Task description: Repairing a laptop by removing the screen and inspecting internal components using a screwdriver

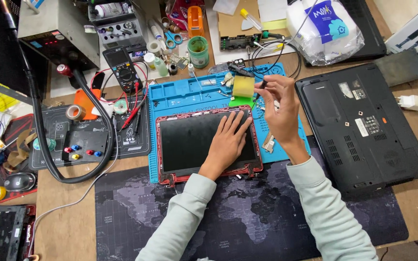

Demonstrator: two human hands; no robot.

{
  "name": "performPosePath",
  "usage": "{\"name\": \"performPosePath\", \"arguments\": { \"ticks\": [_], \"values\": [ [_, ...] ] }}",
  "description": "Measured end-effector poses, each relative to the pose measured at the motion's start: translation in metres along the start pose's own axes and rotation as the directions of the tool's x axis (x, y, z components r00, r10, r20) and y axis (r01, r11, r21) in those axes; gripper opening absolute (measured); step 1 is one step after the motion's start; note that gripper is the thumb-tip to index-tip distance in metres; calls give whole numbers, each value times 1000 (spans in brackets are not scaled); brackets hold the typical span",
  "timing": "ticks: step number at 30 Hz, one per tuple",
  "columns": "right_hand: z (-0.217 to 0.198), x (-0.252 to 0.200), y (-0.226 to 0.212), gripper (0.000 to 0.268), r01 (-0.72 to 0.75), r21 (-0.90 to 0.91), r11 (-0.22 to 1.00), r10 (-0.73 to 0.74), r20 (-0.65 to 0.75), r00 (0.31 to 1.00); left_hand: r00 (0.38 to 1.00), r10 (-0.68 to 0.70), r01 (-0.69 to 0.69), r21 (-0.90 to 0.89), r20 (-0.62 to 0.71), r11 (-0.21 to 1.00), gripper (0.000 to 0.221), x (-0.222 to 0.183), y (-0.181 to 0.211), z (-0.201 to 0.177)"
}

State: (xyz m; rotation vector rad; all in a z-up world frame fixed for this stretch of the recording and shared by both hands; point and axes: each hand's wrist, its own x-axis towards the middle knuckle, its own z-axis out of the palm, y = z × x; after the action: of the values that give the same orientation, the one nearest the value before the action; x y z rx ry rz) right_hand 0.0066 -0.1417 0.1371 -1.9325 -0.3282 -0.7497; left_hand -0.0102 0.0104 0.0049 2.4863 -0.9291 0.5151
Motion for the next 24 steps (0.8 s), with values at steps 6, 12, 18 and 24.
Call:
{"name": "performPosePath", "arguments": {
  "ticks": [6,12,18,24],
  "values": [
    [-20,-10,-17,36,-57,37,998,60,-95,994,994,-49,50,-7,93,999,38,-24,-24,-19],
    [-37,-24,-17,30,-297,-115,948,316,236,919,936,-338,337,33,92,941,32,-35,-58,-102],
    [-23,-60,10,34,-340,-443,830,536,463,706,811,-583,580,174,-38,796,30,-67,-95,-131],
    [-11,-60,-18,37,-452,-449,771,625,393,675,729,-683,685,-37,48,728,28,-81,-96,-134]
  ]
}}
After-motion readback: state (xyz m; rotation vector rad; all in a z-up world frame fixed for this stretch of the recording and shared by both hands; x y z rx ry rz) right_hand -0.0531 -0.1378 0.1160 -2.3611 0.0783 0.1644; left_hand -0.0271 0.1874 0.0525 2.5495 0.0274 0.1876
